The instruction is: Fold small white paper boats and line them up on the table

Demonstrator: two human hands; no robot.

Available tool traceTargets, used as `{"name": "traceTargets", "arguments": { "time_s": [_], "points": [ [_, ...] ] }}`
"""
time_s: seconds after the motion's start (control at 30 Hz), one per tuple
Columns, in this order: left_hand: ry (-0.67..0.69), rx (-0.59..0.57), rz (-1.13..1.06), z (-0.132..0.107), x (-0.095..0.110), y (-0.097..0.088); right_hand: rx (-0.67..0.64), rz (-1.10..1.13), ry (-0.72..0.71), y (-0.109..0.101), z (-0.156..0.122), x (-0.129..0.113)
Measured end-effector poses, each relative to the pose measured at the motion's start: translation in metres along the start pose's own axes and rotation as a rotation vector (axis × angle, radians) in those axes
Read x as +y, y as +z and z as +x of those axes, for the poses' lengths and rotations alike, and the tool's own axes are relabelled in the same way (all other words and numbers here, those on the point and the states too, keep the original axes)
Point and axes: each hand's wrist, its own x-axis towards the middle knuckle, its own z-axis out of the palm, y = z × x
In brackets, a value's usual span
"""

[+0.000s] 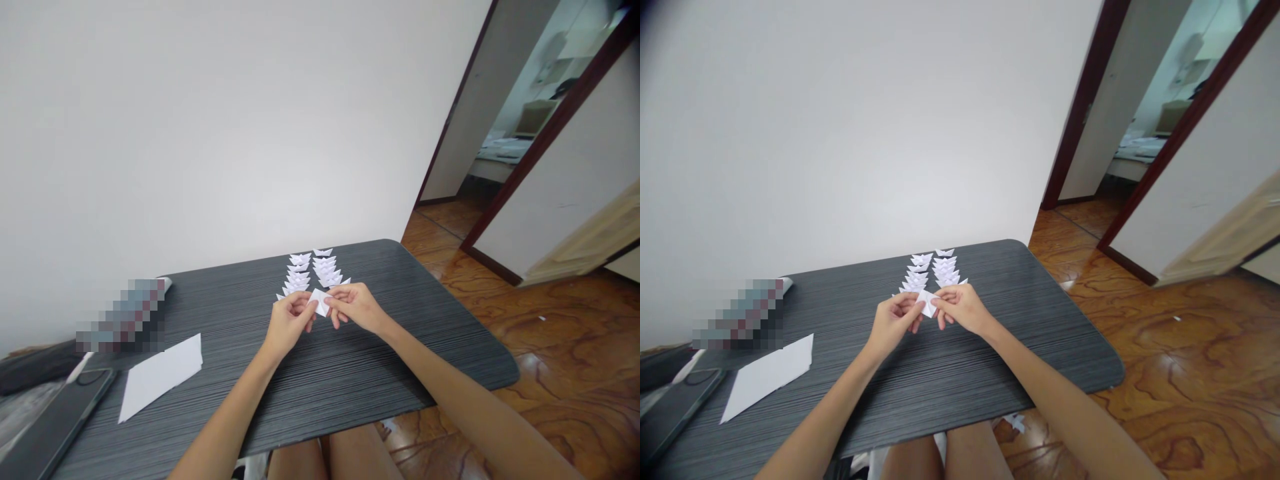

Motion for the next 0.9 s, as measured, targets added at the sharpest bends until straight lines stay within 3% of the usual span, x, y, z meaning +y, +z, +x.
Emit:
{"name": "traceTargets", "arguments": {
  "time_s": [0.3,0.53,0.9],
  "points": [
    [0.013,-0.03,-0.121,0.001,0.007,0.0,0.064,0.025,-0.053,0.0,-0.002,-0.005],
    [-0.015,-0.037,-0.051,0.001,0.003,0.002,0.026,0.021,-0.006,0.005,-0.002,-0.001],
    [-0.005,0.058,0.078,0.001,-0.001,0.004,0.013,0.012,0.011,0.007,0.0,0.003]
  ]
}}
